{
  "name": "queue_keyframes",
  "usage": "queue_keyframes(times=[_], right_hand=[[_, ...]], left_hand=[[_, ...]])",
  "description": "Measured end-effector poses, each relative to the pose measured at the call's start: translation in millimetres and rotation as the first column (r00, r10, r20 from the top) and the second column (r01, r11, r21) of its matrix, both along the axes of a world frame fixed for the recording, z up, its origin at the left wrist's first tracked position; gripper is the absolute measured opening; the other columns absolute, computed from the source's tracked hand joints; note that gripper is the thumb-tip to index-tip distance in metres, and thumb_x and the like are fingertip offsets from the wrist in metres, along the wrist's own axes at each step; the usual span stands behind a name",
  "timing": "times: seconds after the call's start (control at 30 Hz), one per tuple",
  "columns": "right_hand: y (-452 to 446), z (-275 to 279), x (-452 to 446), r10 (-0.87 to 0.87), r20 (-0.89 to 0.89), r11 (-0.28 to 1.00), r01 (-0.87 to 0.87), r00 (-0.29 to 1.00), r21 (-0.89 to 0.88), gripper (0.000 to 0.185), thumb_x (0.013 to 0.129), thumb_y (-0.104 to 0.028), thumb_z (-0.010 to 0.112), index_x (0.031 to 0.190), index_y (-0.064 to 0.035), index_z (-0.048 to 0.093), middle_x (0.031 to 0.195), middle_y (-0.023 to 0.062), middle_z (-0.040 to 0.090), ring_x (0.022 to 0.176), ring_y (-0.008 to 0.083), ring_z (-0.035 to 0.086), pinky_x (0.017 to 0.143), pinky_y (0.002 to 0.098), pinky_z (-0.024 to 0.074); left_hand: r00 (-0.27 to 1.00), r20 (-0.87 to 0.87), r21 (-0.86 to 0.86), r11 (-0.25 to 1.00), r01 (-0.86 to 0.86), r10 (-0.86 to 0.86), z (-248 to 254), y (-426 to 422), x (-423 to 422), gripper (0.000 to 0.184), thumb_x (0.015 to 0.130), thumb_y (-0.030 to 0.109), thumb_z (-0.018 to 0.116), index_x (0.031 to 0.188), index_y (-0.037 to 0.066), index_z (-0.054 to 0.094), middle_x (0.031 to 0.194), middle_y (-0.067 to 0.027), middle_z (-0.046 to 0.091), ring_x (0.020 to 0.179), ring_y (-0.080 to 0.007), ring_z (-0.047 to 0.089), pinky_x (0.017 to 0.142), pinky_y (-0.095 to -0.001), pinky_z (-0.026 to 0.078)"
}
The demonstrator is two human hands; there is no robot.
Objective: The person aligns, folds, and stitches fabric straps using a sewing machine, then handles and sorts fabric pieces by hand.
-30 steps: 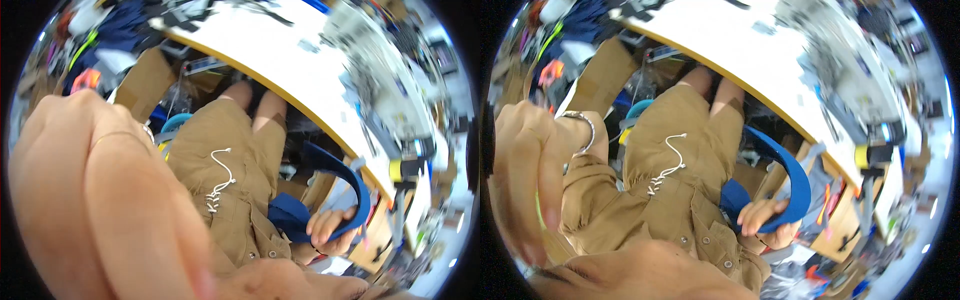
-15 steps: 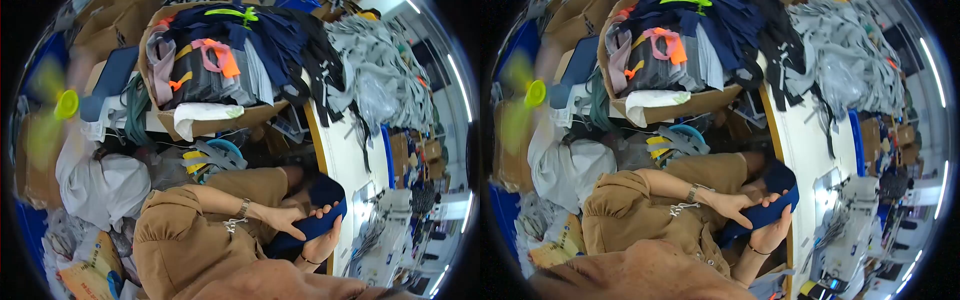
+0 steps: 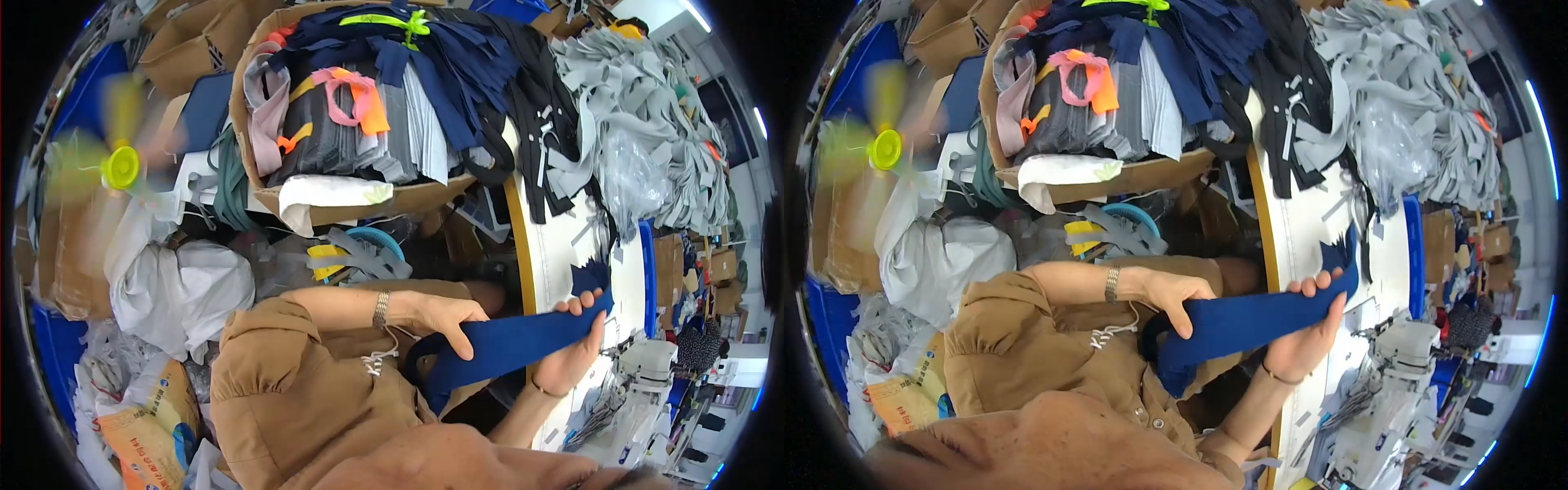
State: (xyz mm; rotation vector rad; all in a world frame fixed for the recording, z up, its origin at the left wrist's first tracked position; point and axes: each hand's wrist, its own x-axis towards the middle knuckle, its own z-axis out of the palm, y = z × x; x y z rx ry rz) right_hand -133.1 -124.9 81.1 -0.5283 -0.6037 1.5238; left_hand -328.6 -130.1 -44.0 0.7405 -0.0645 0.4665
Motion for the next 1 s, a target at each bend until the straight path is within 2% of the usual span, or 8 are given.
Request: queue_keyframes(times=[0.13, 0.33, 0.43, 0.53, 0.73, 0.8, 0.93, 1.0], right_hand=[[26, -11, 13, 0.099, -0.169, 0.994, -0.091, 0.981, 0.056, 0.028, 0.107, -0.020, 0.042, 0.125, 0.0006, 0.044, 0.101, 0.0046, 0.046, 0.086, 0.0155, 0.045, 0.088, 0.0316, 0.0438], [44, -1, 46, -0.008, 0.206, 1.000, 0.006, 0.979, 0.010, 0.035, 0.104, -0.024, 0.047, 0.127, 0.0034, 0.051, 0.108, 0.0094, 0.060, 0.093, 0.0193, 0.057, 0.087, 0.0354, 0.0500], [57, 8, 60, -0.124, 0.300, 0.987, 0.088, 0.946, 0.133, 0.027, 0.104, -0.024, 0.049, 0.116, 0.0000, 0.055, 0.098, 0.0120, 0.067, 0.084, 0.0203, 0.065, 0.078, 0.0360, 0.0550], [76, -7, 88, -0.047, 0.102, 0.995, 0.038, 0.994, 0.093, 0.032, 0.104, -0.022, 0.047, 0.121, 0.0035, 0.054, 0.103, 0.0119, 0.064, 0.086, 0.0210, 0.061, 0.083, 0.0361, 0.0531], [82, -49, 134, -0.152, -0.123, 0.988, 0.154, 0.981, 0.008, 0.030, 0.104, -0.021, 0.048, 0.121, 0.0037, 0.053, 0.106, 0.0132, 0.061, 0.090, 0.0228, 0.058, 0.087, 0.0384, 0.0502], [81, -51, 157, -0.066, -0.252, 0.995, 0.082, 0.966, 0.054, 0.029, 0.103, -0.018, 0.048, 0.123, 0.0038, 0.050, 0.105, 0.0107, 0.055, 0.089, 0.0211, 0.053, 0.087, 0.0375, 0.0472], [93, -2, 179, 0.113, -0.042, 0.965, -0.100, 0.993, 0.244, 0.033, 0.104, -0.021, 0.049, 0.124, 0.0047, 0.049, 0.109, 0.0106, 0.056, 0.092, 0.0191, 0.054, 0.088, 0.0338, 0.0461], [100, 8, 164, -0.220, 0.171, 0.972, 0.200, 0.961, 0.122, 0.028, 0.099, -0.026, 0.061, 0.113, -0.0010, 0.060, 0.100, 0.0101, 0.067, 0.085, 0.0217, 0.065, 0.078, 0.0325, 0.0545]], left_hand=[[0.972, -0.169, 0.075, 0.981, 0.179, -0.165, 8, -5, 27, 0.046, 0.080, 0.008, 0.081, 0.118, -0.009, 0.062, 0.101, -0.0139, 0.073, 0.097, -0.0189, 0.069, 0.089, -0.0317, 0.055], [0.950, -0.067, -0.073, 0.951, 0.300, -0.304, -1, 15, 35, 0.040, 0.080, 0.006, 0.079, 0.112, -0.011, 0.063, 0.095, -0.0202, 0.072, 0.089, -0.0302, 0.072, 0.086, -0.0382, 0.055], [0.937, -0.120, 0.062, 0.940, 0.336, -0.328, -9, 9, 50, 0.033, 0.083, 0.007, 0.076, 0.110, -0.006, 0.062, 0.094, -0.0164, 0.072, 0.088, -0.0263, 0.072, 0.086, -0.0370, 0.056], [0.950, -0.131, 0.013, 0.958, 0.287, -0.283, -16, 10, 58, 0.035, 0.079, 0.005, 0.077, 0.109, -0.002, 0.060, 0.096, -0.0161, 0.071, 0.082, -0.0268, 0.072, 0.085, -0.0388, 0.056], [0.957, -0.255, -0.245, 0.967, 0.075, -0.139, 16, 17, 75, 0.033, 0.078, 0.006, 0.073, 0.107, -0.006, 0.062, 0.087, -0.0158, 0.069, 0.069, -0.0250, 0.069, 0.070, -0.0365, 0.058], [0.937, -0.225, -0.221, 0.950, 0.219, -0.268, 18, 22, 82, 0.031, 0.080, 0.009, 0.073, 0.105, -0.008, 0.063, 0.084, -0.0156, 0.069, 0.072, -0.0246, 0.069, 0.072, -0.0347, 0.058], [0.920, -0.189, -0.103, 0.938, 0.330, -0.344, 10, 14, 102, 0.030, 0.080, 0.006, 0.074, 0.106, -0.007, 0.065, 0.089, -0.0180, 0.072, 0.084, -0.0258, 0.071, 0.078, -0.0336, 0.058], [0.917, -0.144, -0.100, 0.928, 0.360, -0.372, 1, 6, 110, 0.029, 0.080, 0.004, 0.073, 0.106, -0.006, 0.065, 0.091, -0.0189, 0.072, 0.085, -0.0262, 0.072, 0.079, -0.0338, 0.058]])
